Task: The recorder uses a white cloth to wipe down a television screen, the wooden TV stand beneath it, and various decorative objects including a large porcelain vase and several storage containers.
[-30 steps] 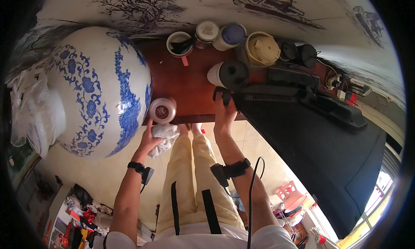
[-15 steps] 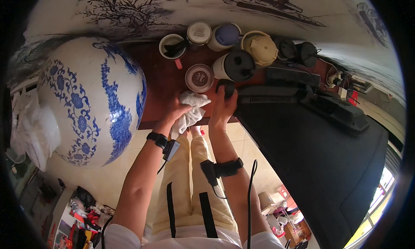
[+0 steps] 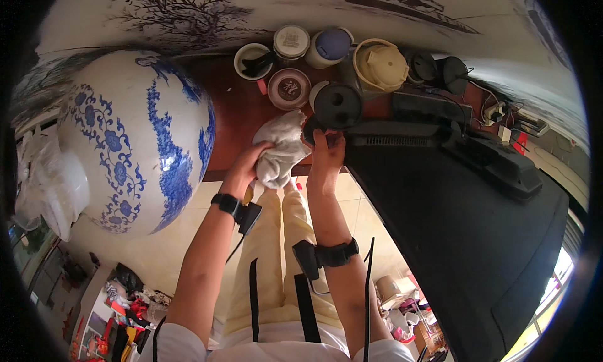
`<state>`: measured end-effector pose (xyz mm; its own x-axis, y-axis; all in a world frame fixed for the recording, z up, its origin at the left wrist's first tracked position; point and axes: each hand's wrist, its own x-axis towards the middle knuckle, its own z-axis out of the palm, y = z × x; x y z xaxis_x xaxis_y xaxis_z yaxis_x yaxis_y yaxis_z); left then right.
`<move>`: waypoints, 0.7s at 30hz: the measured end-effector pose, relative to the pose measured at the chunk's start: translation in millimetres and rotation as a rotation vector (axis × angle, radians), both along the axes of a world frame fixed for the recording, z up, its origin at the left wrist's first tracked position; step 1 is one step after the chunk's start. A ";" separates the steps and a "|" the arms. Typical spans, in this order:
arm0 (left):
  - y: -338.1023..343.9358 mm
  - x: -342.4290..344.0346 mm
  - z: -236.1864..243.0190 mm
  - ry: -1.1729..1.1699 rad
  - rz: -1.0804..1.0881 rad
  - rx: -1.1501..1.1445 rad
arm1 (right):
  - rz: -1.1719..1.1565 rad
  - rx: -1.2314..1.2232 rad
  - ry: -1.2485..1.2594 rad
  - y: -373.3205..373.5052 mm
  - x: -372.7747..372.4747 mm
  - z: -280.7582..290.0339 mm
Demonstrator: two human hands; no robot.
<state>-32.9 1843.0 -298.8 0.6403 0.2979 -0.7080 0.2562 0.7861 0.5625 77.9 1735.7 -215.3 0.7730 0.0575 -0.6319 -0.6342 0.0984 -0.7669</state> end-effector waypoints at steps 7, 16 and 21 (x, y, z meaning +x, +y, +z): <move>-20.9 -108.9 7.1 0.048 0.334 -0.715 | 0.380 -0.111 0.097 -25.9 -64.8 44.5; -35.8 -89.3 83.5 0.062 0.232 -0.142 | 1.196 -0.141 -0.386 -19.7 -95.9 36.4; -22.5 -91.2 87.9 -0.231 0.534 -0.310 | 1.180 -0.115 -0.566 20.0 -67.1 0.5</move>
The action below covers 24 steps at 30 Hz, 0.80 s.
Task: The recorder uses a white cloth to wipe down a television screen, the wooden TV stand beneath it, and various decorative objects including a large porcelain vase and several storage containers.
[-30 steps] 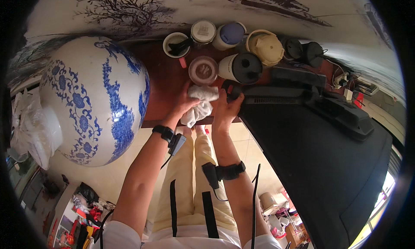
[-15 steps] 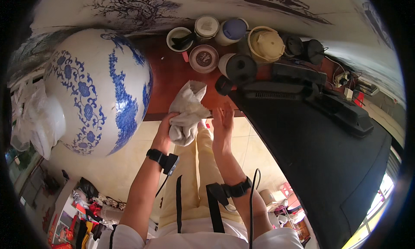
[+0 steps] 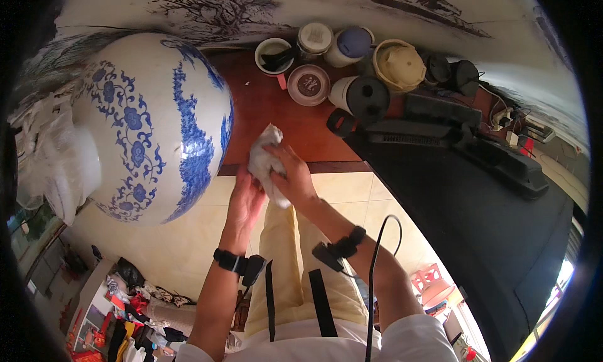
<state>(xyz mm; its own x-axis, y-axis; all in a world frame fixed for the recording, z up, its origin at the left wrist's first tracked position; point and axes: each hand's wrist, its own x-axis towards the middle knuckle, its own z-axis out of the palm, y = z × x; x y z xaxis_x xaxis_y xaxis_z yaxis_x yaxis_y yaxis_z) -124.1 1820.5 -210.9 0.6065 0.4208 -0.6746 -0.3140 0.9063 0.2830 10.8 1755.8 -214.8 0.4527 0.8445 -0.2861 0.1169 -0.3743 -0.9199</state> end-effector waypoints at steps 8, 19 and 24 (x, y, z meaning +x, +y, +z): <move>-28.8 -81.1 -20.3 0.432 -0.372 0.393 | 0.020 0.231 -0.451 131.9 51.3 -83.2; -48.1 -122.7 -24.5 0.648 -0.363 0.413 | 0.178 -0.167 -0.687 117.9 -16.5 -144.7; -52.9 -127.9 -19.6 0.696 -0.277 0.367 | 0.324 -0.254 -0.765 74.4 -91.3 -141.4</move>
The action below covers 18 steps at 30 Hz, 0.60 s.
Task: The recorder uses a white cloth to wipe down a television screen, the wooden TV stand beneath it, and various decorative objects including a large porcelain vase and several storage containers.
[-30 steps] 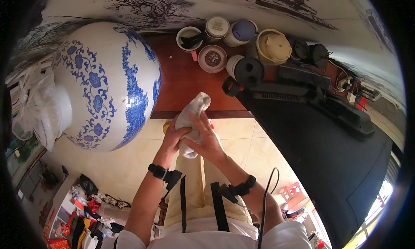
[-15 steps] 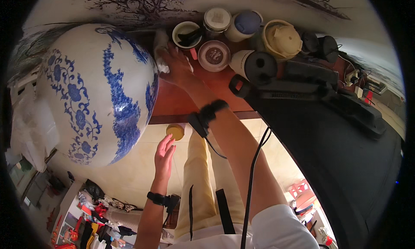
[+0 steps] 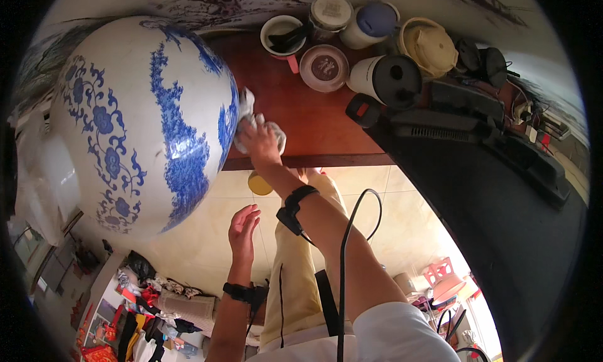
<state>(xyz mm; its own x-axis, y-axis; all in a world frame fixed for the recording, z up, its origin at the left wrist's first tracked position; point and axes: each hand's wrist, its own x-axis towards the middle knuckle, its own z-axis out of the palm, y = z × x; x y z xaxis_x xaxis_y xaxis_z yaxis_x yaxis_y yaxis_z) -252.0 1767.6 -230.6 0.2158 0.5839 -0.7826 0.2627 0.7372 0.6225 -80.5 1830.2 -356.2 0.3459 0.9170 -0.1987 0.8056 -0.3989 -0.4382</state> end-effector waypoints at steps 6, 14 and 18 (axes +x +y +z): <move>-16.6 -6.0 -5.0 -0.020 -0.126 0.053 | 0.088 0.170 0.323 -30.3 -14.7 -8.6; -10.1 -74.1 -41.2 0.044 -0.087 0.049 | -0.361 0.292 0.024 -67.6 112.3 19.0; -6.7 -116.0 -58.2 0.015 -0.059 0.032 | -0.391 0.168 -0.074 -52.5 59.6 6.3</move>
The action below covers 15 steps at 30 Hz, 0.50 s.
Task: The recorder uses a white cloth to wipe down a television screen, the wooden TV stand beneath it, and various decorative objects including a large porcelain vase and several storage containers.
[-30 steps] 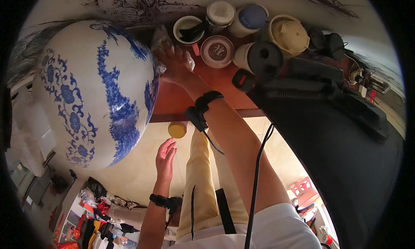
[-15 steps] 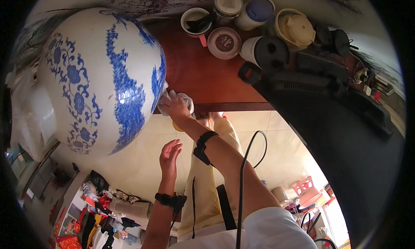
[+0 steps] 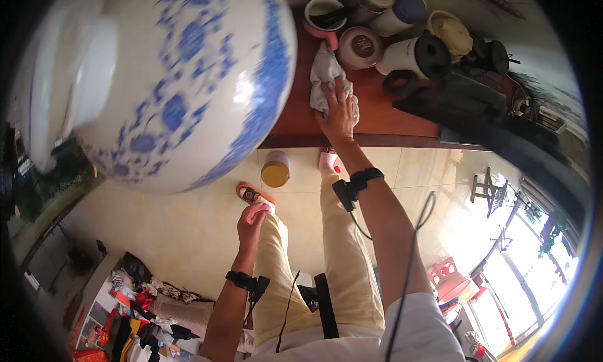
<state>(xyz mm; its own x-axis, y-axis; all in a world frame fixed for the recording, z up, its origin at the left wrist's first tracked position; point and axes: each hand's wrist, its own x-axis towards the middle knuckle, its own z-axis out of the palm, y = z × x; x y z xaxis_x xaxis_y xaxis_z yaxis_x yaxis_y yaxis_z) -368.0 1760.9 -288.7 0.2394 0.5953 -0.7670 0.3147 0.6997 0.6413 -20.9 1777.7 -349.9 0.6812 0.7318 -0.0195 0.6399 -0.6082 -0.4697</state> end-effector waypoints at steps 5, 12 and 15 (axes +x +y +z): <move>13.0 -62.6 -3.3 -0.017 -0.056 0.022 | 0.041 0.160 -0.106 4.8 -112.5 -38.9; 52.4 -177.8 6.7 -0.047 0.054 0.104 | -0.097 -0.062 -0.077 64.4 -214.4 -40.2; 61.2 -230.9 1.0 -0.057 0.138 0.111 | -0.057 0.113 -0.167 93.6 -252.4 -24.1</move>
